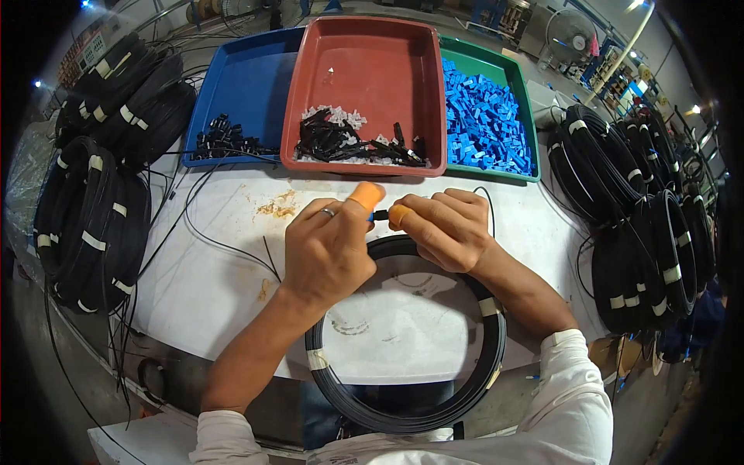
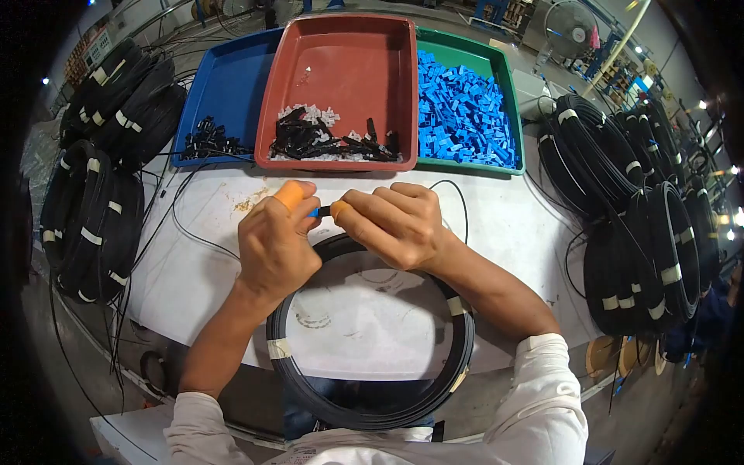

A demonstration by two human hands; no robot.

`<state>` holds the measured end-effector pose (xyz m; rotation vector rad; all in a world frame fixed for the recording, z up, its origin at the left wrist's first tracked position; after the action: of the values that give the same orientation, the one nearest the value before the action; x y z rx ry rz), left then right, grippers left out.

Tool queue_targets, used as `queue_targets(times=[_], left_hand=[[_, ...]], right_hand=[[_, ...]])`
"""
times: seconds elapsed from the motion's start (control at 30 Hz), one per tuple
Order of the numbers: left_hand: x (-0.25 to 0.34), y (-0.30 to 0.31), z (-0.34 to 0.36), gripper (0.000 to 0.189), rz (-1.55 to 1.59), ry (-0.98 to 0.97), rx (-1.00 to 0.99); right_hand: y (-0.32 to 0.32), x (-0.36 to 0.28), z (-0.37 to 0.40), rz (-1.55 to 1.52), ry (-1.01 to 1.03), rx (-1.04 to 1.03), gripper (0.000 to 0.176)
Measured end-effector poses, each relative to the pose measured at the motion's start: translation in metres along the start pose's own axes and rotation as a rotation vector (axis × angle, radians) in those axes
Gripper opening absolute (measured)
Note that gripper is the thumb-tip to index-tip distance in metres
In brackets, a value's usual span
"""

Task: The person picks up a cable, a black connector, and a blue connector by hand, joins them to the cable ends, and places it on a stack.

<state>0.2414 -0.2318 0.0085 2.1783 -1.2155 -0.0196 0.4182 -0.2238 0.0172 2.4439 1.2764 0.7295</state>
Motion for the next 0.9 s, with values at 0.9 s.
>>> queue_targets(times=[0.9], left_hand=[[-0.002, -0.006, -0.001, 0.033, 0.474, 0.523, -0.065]], right_hand=[[0.003, -0.006, -0.011, -0.072, -0.125, -0.081, 0.031]])
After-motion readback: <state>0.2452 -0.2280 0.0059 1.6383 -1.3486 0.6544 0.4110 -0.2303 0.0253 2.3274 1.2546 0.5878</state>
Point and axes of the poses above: each hand's wrist, its own z-axis away from the middle knuckle, its own y-axis out of the back of the hand, x = y × z, the point moved 3 cm from there along -z, towards the middle knuckle, and after that the axes turned 1 degree about z, right-handed, at the moved point
